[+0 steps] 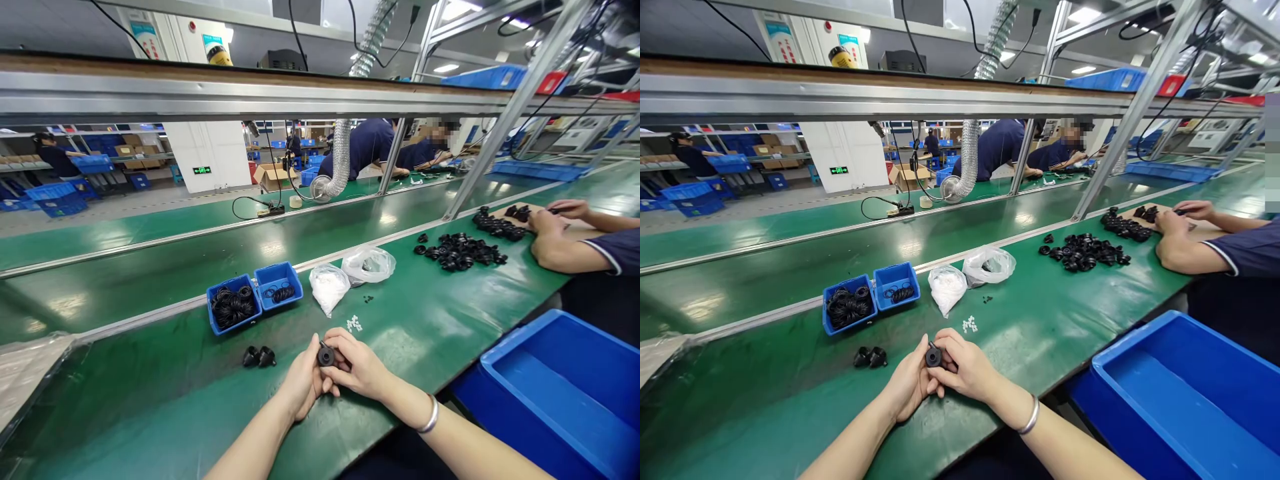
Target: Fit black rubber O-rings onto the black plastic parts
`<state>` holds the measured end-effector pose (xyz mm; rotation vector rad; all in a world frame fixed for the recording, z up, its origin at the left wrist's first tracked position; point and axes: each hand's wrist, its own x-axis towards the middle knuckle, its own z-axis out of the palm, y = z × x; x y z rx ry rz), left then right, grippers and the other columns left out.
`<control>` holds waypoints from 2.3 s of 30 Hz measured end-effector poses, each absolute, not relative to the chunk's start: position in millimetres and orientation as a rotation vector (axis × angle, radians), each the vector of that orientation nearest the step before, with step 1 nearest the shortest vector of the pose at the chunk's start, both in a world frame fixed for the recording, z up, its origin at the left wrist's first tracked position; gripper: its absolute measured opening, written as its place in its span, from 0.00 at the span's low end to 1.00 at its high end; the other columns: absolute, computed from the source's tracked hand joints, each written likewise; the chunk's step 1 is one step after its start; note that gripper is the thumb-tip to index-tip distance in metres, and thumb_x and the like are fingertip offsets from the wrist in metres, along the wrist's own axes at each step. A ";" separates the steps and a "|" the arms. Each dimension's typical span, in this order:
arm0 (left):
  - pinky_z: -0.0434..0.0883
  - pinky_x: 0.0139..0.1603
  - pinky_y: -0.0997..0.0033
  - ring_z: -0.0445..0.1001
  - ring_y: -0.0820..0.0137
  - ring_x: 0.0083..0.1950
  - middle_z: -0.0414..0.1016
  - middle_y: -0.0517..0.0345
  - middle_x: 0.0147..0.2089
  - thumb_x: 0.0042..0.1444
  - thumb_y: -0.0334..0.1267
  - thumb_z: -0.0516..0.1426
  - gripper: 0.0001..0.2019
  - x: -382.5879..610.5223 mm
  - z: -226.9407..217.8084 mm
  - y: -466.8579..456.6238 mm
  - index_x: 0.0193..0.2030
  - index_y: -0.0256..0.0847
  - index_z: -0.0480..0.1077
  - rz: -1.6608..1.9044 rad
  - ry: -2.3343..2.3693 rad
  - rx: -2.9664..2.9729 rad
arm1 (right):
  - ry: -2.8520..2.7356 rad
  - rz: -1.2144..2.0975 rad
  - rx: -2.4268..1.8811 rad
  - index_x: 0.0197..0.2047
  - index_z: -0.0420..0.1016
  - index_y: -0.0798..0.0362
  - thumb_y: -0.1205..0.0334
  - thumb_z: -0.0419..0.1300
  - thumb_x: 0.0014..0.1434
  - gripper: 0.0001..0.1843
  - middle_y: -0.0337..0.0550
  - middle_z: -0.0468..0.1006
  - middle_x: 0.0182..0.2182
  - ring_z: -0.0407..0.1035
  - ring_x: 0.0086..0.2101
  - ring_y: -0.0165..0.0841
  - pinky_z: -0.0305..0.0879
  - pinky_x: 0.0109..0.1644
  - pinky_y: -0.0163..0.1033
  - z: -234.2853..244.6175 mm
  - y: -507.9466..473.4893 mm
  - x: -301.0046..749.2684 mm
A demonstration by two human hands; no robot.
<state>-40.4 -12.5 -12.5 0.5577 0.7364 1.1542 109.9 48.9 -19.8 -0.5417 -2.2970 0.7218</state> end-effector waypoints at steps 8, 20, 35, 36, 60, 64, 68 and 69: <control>0.71 0.24 0.71 0.61 0.80 0.18 0.74 0.51 0.31 0.64 0.57 0.48 0.28 -39.7 -9.1 -12.1 0.38 0.29 0.71 1.157 0.760 0.561 | -2.293 0.741 -0.548 0.51 0.66 0.51 0.62 0.62 0.58 0.17 0.48 0.68 0.47 0.69 0.35 0.31 0.70 0.39 0.37 -18.0 50.8 111.6; 0.71 0.29 0.72 0.66 0.78 0.23 0.74 0.53 0.36 0.65 0.44 0.53 0.13 -44.7 -5.0 -14.0 0.38 0.34 0.69 1.254 0.789 0.540 | -2.222 0.832 -0.641 0.50 0.66 0.50 0.62 0.63 0.59 0.17 0.48 0.68 0.47 0.70 0.36 0.32 0.71 0.39 0.37 -18.9 54.7 111.2; 0.68 0.34 0.74 0.70 0.76 0.26 0.71 0.56 0.28 0.60 0.40 0.60 0.11 -52.6 0.5 -9.6 0.38 0.31 0.73 1.114 0.801 0.333 | -2.171 0.859 -0.729 0.49 0.65 0.50 0.62 0.61 0.61 0.14 0.48 0.68 0.46 0.65 0.28 0.28 0.68 0.32 0.36 -19.2 55.0 115.4; 0.68 0.34 0.75 0.70 0.76 0.26 0.70 0.58 0.26 0.59 0.40 0.61 0.11 -52.8 0.5 -9.1 0.39 0.31 0.74 1.105 0.805 0.310 | -2.167 0.858 -0.732 0.49 0.64 0.50 0.62 0.61 0.61 0.14 0.48 0.68 0.46 0.64 0.28 0.28 0.68 0.32 0.36 -18.9 55.1 115.4; 0.62 0.32 0.78 0.61 0.79 0.26 0.61 0.64 0.23 0.56 0.41 0.64 0.11 -50.5 -2.4 -3.2 0.33 0.33 0.72 1.099 0.852 0.274 | -2.177 0.917 -0.781 0.48 0.64 0.49 0.60 0.58 0.63 0.11 0.48 0.69 0.45 0.62 0.24 0.27 0.66 0.28 0.37 -23.4 58.2 117.5; 0.63 0.32 0.79 0.59 0.80 0.26 0.59 0.65 0.23 0.56 0.41 0.64 0.11 -50.2 -2.6 -1.0 0.35 0.31 0.74 1.087 0.861 0.273 | -2.186 0.918 -0.782 0.48 0.64 0.49 0.59 0.58 0.63 0.12 0.48 0.69 0.45 0.61 0.24 0.27 0.65 0.28 0.37 -22.6 59.5 118.8; 0.64 0.33 0.79 0.58 0.80 0.25 0.58 0.66 0.23 0.55 0.40 0.65 0.11 -49.9 -3.5 -0.4 0.36 0.32 0.74 1.109 0.869 0.241 | -2.199 0.908 -0.764 0.49 0.64 0.49 0.59 0.58 0.63 0.12 0.46 0.70 0.44 0.63 0.26 0.28 0.66 0.29 0.37 -21.8 60.5 119.2; 0.65 0.33 0.79 0.58 0.80 0.26 0.58 0.66 0.23 0.55 0.39 0.65 0.11 -49.8 -3.4 -0.6 0.36 0.32 0.74 1.111 0.869 0.239 | -2.198 0.903 -0.762 0.49 0.64 0.49 0.59 0.58 0.63 0.12 0.46 0.70 0.43 0.63 0.26 0.28 0.66 0.30 0.37 -22.1 60.6 119.2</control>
